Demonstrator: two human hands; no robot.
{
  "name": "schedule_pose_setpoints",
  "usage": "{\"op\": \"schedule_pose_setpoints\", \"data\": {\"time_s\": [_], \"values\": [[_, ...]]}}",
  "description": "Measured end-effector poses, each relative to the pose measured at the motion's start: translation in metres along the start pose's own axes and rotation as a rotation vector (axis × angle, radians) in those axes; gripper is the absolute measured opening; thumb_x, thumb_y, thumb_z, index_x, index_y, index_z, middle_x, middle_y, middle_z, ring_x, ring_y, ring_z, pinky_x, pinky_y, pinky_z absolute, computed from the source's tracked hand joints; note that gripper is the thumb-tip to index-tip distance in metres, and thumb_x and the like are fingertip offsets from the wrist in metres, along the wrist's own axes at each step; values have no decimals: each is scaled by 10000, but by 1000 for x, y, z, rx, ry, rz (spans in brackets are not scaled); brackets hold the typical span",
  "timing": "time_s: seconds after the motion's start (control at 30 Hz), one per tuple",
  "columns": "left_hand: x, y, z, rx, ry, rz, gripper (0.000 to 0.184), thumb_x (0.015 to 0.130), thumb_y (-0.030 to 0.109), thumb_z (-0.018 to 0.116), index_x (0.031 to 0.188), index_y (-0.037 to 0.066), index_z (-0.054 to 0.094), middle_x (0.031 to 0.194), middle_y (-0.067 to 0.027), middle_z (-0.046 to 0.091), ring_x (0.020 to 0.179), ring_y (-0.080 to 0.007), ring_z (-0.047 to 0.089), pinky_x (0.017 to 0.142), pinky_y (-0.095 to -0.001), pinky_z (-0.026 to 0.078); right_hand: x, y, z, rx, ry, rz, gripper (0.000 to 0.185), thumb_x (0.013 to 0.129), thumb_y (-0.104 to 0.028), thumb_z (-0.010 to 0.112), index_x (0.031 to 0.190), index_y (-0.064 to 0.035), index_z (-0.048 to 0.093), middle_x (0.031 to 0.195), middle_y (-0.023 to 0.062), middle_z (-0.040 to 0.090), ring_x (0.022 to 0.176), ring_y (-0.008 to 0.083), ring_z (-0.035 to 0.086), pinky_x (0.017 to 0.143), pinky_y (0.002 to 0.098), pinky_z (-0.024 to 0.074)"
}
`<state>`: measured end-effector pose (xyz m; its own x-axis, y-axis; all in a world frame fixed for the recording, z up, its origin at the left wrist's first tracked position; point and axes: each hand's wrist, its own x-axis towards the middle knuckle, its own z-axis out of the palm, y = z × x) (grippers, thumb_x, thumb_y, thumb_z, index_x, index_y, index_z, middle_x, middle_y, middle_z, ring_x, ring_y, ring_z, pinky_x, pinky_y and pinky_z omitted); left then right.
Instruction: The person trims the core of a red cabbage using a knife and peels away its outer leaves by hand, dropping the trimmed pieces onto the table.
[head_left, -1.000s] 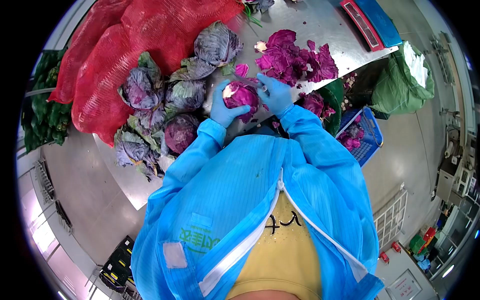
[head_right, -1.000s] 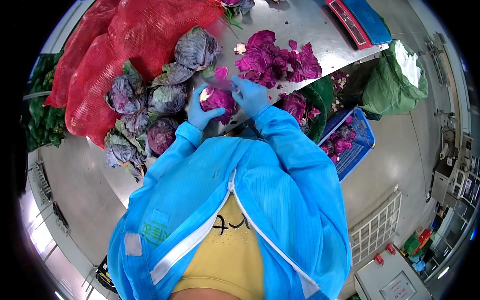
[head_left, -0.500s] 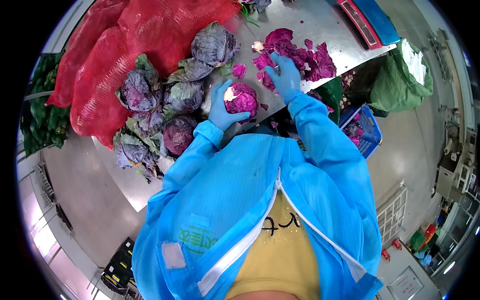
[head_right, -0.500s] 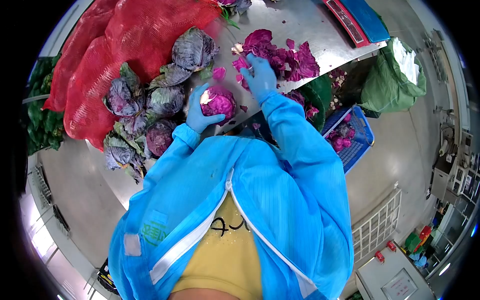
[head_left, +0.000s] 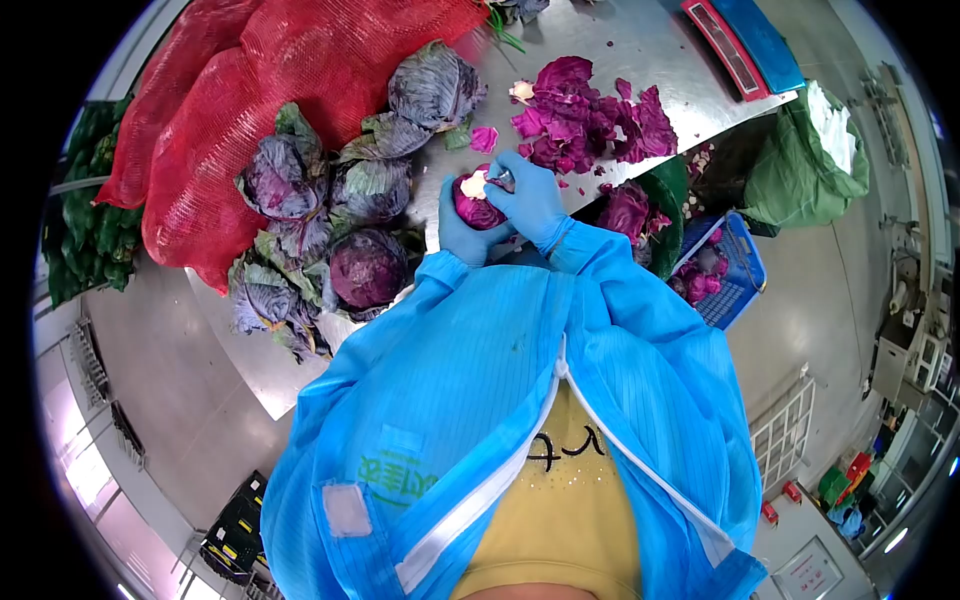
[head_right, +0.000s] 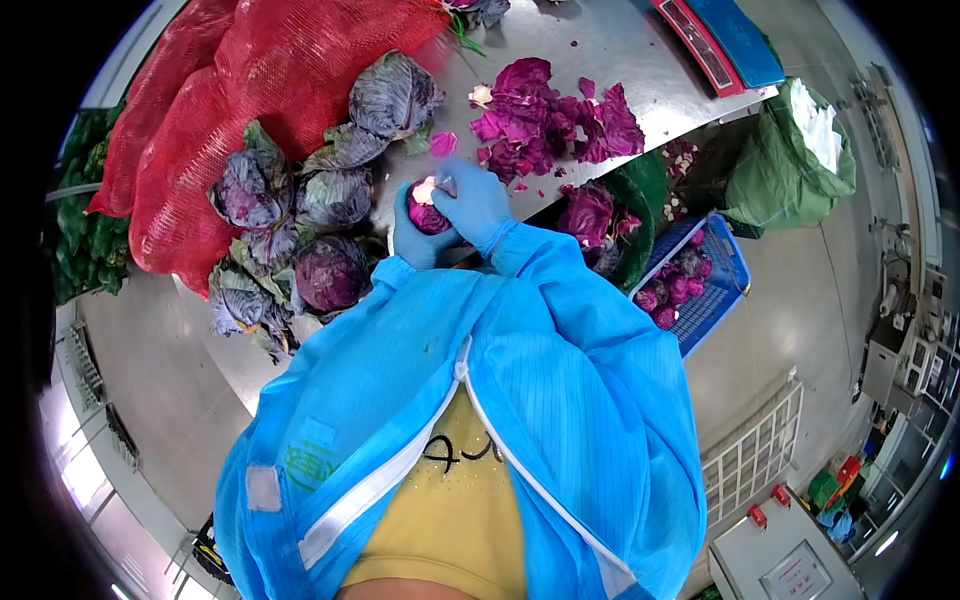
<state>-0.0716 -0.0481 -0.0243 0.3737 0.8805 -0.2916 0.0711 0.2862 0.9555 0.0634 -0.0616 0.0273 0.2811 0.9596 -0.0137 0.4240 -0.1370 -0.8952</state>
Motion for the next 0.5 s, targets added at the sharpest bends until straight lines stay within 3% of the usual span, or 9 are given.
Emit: {"op": "schedule_pose_setpoints", "data": {"time_s": [0.07, 0.13, 0.17, 0.23, 0.3, 0.33, 0.43, 0.47, 0.5], "values": [[9, 0, 1, -11, -22, 1, 1184, 501, 184, 901, 1397, 13, 147, 1270, -173, 433, 1141, -265, 494, 952, -367, 452, 3, 0, -1, 119, -9, 39, 209, 735, -147, 701, 876, -42, 587, 756, 55, 596, 694, 112, 566, 621, 280, 462], [15, -3, -1, 425, 5, 301, 1235, 452, 315, 910, 1393, -5, 177, 1268, -184, 427, 1163, -287, 466, 994, -380, 401, -1, -14, -8, 199, 87, -38, 165, 744, -107, 676, 861, -30, 589, 749, 28, 591, 714, 75, 550, 625, 266, 466], [13, -4, -1, 435, 30, 321, 1253, 433, 365, 893, 1393, -20, 187, 1281, -192, 409, 1190, -315, 430, 1024, -387, 354, 9, -14, -19, 261, 128, 78, 222, 742, -100, 693, 929, -30, 598, 772, 33, 596, 707, 84, 563, 624, 273, 477], [13, 3, 0, 404, 9, 290, 1222, 451, 285, 872, 1406, -9, 168, 1302, -202, 382, 1210, -331, 406, 1031, -393, 349, 27, 15, -36, 384, 245, 105, 309, 767, -145, 705, 1025, -22, 587, 831, 81, 609, 741, 135, 590, 653, 301, 486], [17, 15, -4, 457, -22, 362, 1210, 454, 265, 861, 1410, 2, 168, 1316, -205, 366, 1212, -338, 400, 1033, -394, 347, 30, 67, -50, -371, 256, -63, 384, 803, -210, 694, 1104, -17, 554, 897, 131, 611, 798, 212, 608, 707, 328, 490], [20, 18, -6, 511, -55, 433, 1199, 457, 245, 851, 1414, 13, 168, 1329, -208, 351, 1214, -345, 395, 1036, -394, 344, 24, 68, -53, -390, 193, -54, 420, 825, -281, 668, 1141, -32, 549, 957, 186, 625, 824, 316, 625, 705, 381, 496], [29, 10, -11, 557, -87, 495, 1209, 446, 234, 854, 1422, 37, 168, 1350, -203, 325, 1221, -349, 386, 1043, -394, 338, 4, 60, -43, -160, 53, -106, 510, 845, -308, 643, 1285, -102, 486, 959, 194, 627, 830, 329, 622, 697, 407, 492], [31, 9, -11, 556, -87, 494, 1209, 446, 234, 854, 1422, 37, 168, 1350, -203, 325, 1221, -349, 386, 1043, -394, 338, -1, 55, -41, -226, -20, -36, 577, 888, -401, 556, 1391, -192, 365, 902, 217, 632, 813, 347, 626, 681, 436, 483], [31, 11, -11, 554, -112, 472, 1213, 446, 230, 853, 1423, 36, 159, 1359, -201, 316, 1229, -352, 379, 1050, -392, 331, -5, 52, -35, -225, -21, -34, 577, 888, -401, 556, 1391, -192, 365, 902, 217, 632, 813, 347, 626, 681, 436, 483]]}}
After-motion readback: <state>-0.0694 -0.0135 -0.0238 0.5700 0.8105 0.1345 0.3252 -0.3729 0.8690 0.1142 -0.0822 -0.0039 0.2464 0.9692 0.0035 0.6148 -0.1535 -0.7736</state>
